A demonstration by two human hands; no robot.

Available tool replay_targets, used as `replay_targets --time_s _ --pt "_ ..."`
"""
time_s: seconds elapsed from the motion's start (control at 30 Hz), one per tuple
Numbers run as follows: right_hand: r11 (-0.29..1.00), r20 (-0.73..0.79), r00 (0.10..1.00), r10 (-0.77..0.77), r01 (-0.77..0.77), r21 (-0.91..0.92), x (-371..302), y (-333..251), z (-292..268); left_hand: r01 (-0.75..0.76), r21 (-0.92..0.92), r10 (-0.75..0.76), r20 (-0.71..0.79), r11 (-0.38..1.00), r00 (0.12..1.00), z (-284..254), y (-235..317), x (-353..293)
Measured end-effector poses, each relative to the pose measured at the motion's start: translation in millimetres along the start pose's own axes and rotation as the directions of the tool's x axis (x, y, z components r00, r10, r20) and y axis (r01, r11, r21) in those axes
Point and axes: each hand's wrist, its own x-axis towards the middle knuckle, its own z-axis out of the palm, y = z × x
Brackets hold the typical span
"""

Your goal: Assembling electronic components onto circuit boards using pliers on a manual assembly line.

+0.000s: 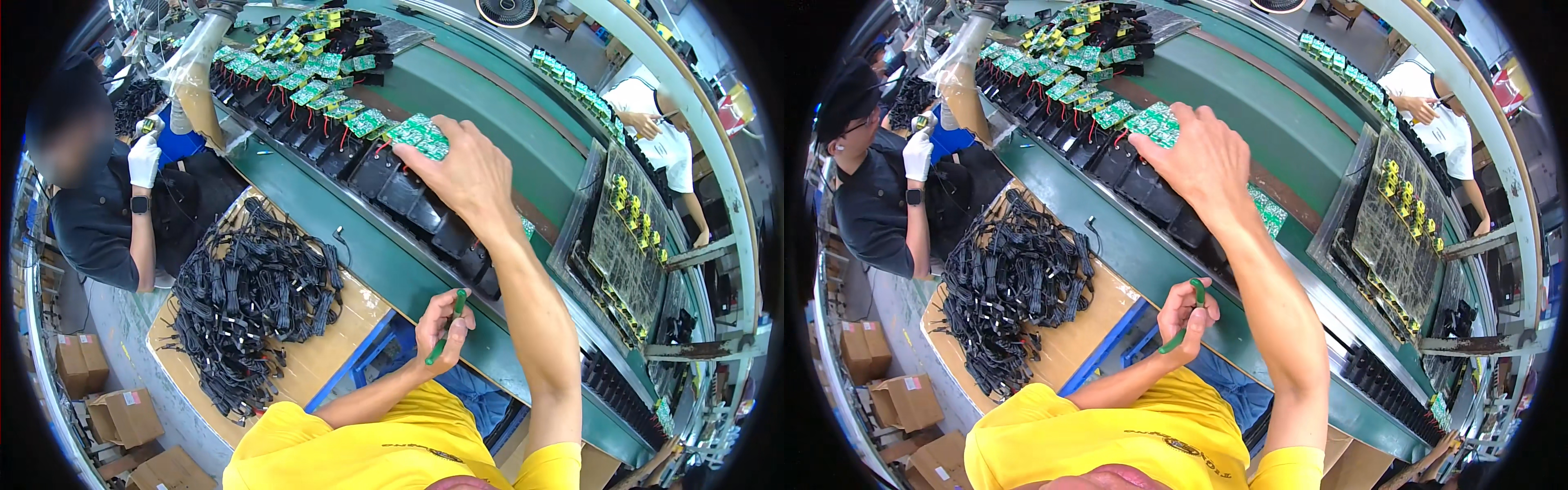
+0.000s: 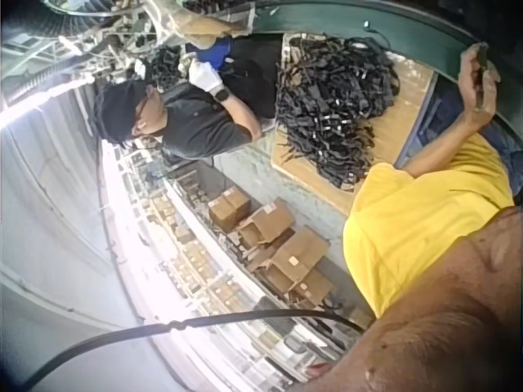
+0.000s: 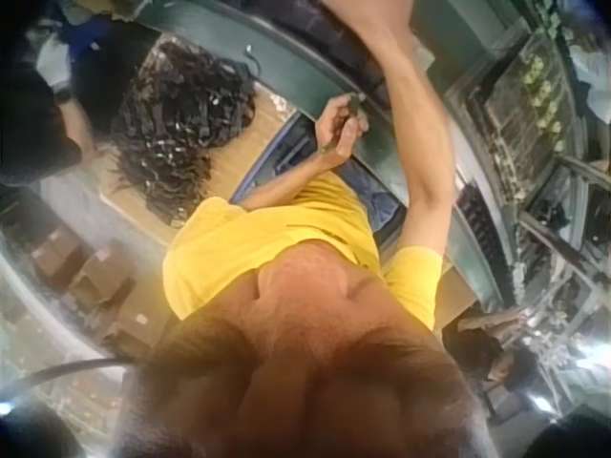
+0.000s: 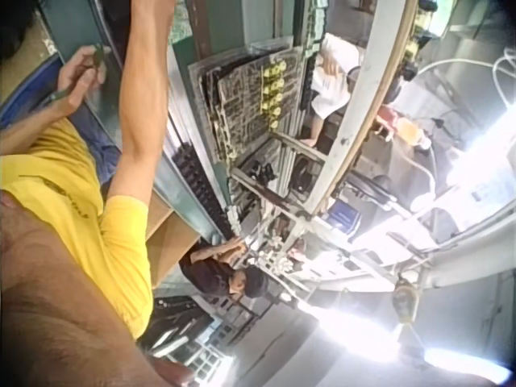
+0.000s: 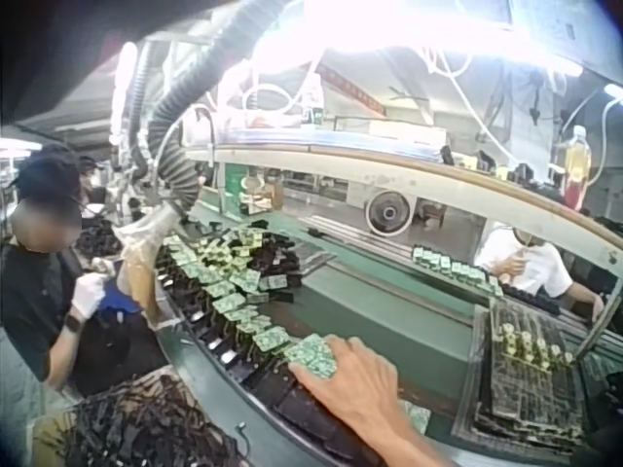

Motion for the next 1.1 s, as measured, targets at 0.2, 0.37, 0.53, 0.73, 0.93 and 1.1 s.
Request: replay_targets --time_s 0.2,0.37,0.53,0.73,0.93,1.1 --pt "0.997 0.089 0.994 0.065 -0.069 0.040 13.8 -19.7 34.4 0.035 -0.092 -0.038 -0.028 0.995 0.999 -4.2 4.1 0.5" --pt "1.000 -0.036 0.999 0.028 -0.028 0.002 12.8 -9.8 65.3 0.049 -0.119 -0.052 -0.027 0.992 0.998 -0.5 7.1 2.5" --pt "0.994 -0.210 0.978 -0.014 -0.009 -0.108 13.2 -5.1 82.8 0.091 -0.113 -0.094 -0.020 0.989 0.995 -3.0 8.6 4.4" --pt "0.990 -0.380 0.924 -0.039 0.088 0.113 -25.2 15.6 1.6 0.040 -0.008 -0.040 0.022 0.999 0.999 -10.6 -3.5 3.7" --pt "0.769 0.130 0.991 -0.029 -0.061 0.636 -224.4 66.1 -141.7 0.263 -0.159 -0.258 0.051 0.952 0.965 59.6 48.9 -3.5" --pt "0.726 -0.095 0.900 0.426 -0.277 0.630 -316.6 62.2 -163.6 0.511 -0.065 -0.443 0.413 0.857 0.796 142.1 68.9 -32.7"
